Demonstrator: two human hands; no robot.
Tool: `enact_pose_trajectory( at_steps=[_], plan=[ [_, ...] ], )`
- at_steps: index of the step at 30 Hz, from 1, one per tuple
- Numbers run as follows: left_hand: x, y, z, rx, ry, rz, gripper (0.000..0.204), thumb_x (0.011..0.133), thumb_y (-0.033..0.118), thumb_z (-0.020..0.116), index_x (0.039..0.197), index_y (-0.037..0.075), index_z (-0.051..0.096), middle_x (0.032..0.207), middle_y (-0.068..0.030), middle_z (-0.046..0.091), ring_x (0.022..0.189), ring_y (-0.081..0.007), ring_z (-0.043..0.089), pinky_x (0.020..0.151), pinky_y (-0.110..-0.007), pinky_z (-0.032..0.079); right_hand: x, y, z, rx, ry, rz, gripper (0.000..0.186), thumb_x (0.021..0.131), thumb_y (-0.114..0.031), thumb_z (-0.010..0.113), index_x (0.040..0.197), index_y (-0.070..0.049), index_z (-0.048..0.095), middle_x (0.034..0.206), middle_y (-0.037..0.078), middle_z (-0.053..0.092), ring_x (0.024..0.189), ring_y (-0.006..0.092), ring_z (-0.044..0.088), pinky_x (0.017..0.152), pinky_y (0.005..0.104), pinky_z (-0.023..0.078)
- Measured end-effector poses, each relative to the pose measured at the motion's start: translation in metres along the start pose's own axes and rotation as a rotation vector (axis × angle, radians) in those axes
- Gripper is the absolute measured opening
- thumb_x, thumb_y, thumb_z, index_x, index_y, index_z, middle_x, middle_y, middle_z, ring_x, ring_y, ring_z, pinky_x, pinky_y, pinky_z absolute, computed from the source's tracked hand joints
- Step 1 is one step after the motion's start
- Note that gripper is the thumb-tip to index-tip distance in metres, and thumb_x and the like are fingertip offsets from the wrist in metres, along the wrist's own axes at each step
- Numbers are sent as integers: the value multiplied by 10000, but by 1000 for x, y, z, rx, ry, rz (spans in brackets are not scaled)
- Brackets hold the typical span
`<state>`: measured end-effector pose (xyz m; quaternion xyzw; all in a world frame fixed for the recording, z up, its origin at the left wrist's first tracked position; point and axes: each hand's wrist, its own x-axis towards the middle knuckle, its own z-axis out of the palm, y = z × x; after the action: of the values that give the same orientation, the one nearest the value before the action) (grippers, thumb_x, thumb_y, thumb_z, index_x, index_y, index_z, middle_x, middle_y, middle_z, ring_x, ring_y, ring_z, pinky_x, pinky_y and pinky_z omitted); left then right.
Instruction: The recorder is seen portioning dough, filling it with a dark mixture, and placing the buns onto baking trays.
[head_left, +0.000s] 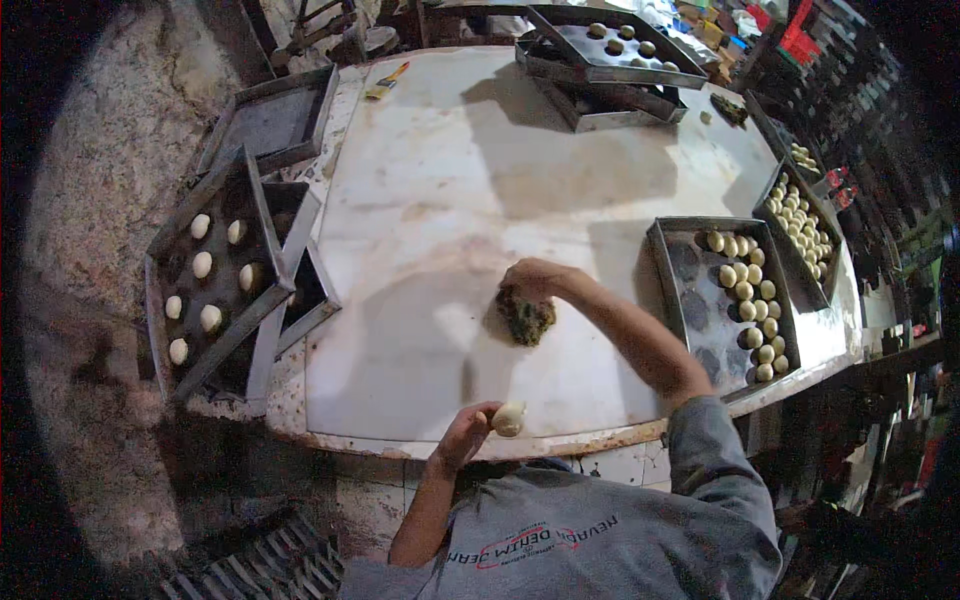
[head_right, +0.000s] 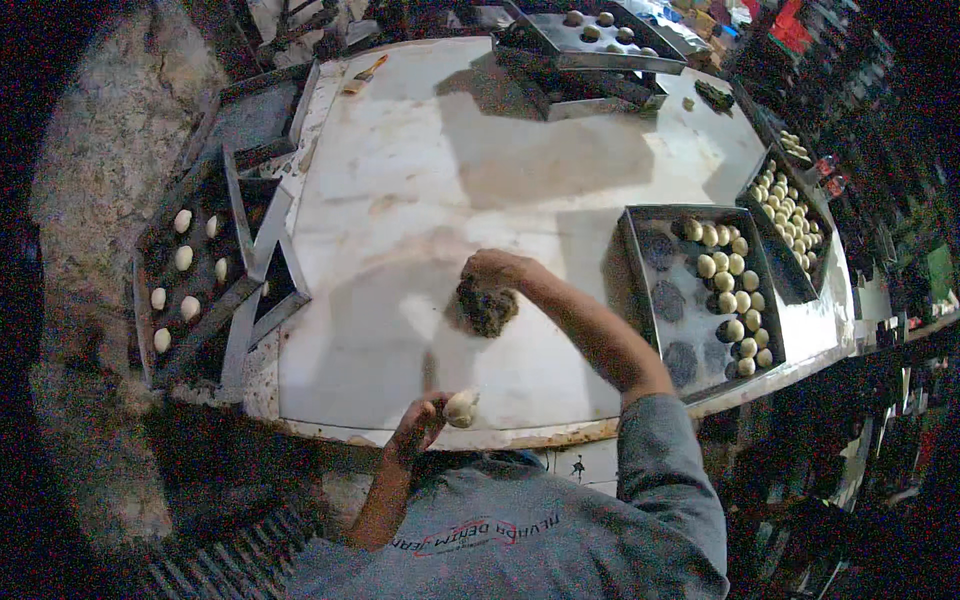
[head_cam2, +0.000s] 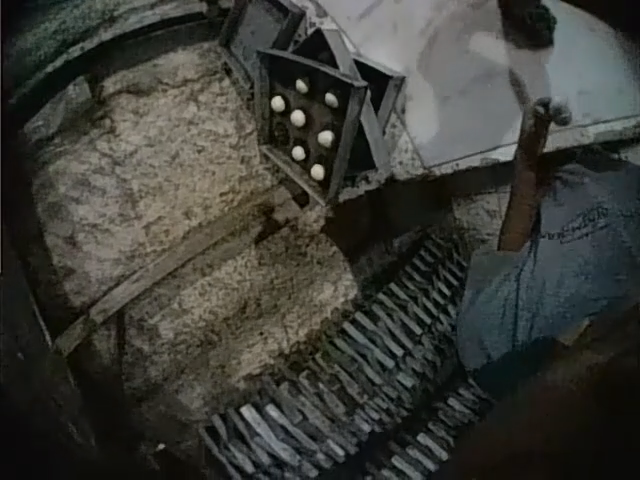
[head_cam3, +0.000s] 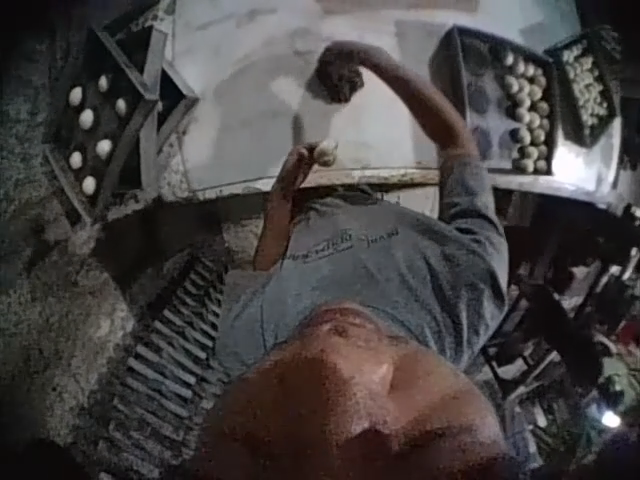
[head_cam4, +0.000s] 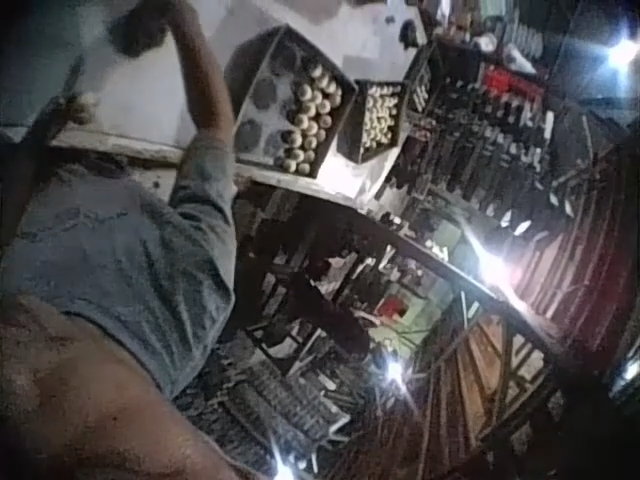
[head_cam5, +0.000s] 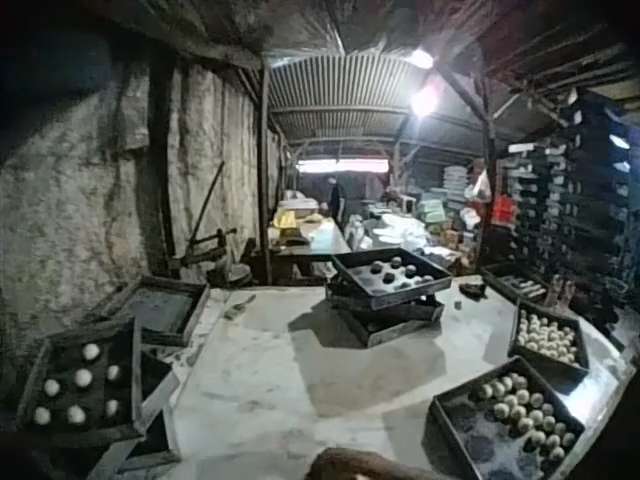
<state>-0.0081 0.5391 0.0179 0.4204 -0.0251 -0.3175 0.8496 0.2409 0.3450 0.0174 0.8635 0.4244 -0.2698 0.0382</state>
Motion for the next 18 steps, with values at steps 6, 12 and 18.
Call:
enact_pose_trajectory(
  at_steps=[6, 12, 18],
  plan=[
    [-18, 30, -33, -70, 28, 71, 663, 780, 543, 533, 1084, -47, 514, 1007, -98, 574, 963, -172, 527, 876, -312, 390, -17, 1, 0, 514, 307, -90, 266, 667, -147, 640, 909, -38, 623, 889, 120, 615, 851, 281, 573, 742, 364, 467],
    [-1, 47, -80, -108, -64, -35, 549, 828, 462, 518, 1081, -25, 520, 995, -79, 573, 956, -159, 515, 869, -300, 386, -26, -25, -20, 153, 187, 95, 207, 661, -133, 647, 842, -35, 629, 835, 109, 613, 812, 272, 576, 718, 367, 471],
    [20, 82, -92, -12, -123, -86, 432, 831, 337, 573, 1080, -11, 520, 999, -78, 568, 961, -162, 513, 880, -306, 381, -34, -31, -13, -23, 225, 171, 164, 654, -75, 612, 814, -44, 630, 831, 80, 623, 793, 242, 587, 659, 350, 487]
  ],
)
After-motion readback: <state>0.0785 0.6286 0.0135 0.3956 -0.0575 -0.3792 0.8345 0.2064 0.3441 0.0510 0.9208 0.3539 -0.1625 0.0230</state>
